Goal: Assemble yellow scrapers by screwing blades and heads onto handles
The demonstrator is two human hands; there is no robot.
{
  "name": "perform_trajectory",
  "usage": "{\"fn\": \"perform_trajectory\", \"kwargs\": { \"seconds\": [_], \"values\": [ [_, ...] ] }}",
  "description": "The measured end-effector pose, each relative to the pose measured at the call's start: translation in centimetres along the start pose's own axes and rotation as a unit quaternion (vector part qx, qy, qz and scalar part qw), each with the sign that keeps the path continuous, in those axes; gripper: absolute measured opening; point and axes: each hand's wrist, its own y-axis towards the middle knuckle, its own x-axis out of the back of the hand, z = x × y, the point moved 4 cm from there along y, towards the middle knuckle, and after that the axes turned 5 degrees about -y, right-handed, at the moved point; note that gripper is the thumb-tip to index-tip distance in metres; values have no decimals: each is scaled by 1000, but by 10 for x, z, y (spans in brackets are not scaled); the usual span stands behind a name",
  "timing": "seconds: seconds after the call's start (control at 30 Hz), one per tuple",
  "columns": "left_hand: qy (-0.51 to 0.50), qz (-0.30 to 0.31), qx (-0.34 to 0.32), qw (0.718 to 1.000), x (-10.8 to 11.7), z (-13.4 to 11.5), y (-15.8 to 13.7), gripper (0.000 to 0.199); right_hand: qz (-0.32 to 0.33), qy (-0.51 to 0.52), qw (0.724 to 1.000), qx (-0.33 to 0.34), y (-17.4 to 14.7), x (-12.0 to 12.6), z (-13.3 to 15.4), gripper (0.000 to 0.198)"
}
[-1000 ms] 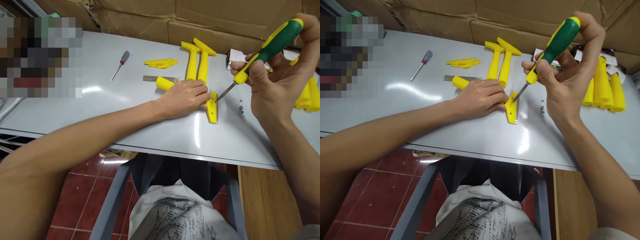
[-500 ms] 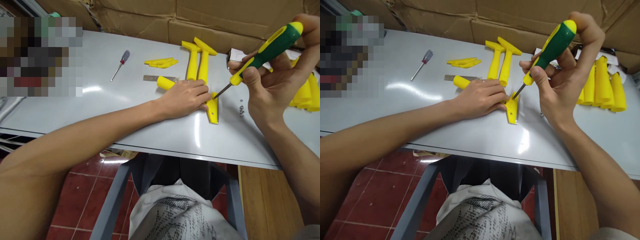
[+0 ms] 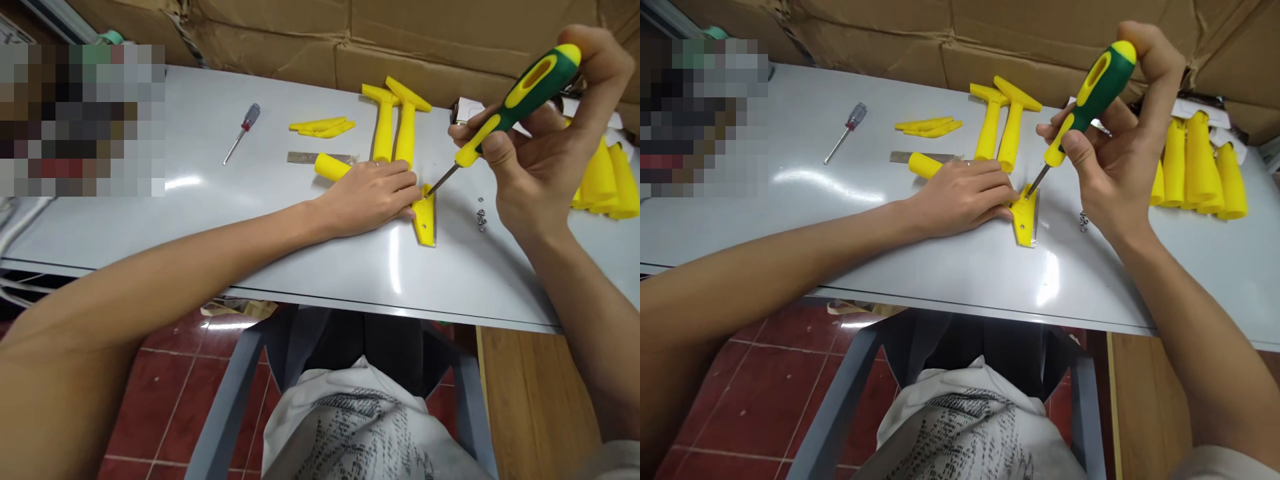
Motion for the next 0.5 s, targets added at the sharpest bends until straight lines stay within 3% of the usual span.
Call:
{"fn": "perform_trajectory", "kwargs": {
  "seconds": [0.2,0.4,0.5],
  "values": [
    [30,6,-6,1000,1,-3,0,41,84,-35,996,22,10,8,-2,77],
    [22,19,5,1000,1,-3,1,39,80,-96,992,29,8,13,-2,83],
    [9,20,13,1000,1,-2,0,40,88,-105,989,-52,6,12,-11,99]
  ]
}}
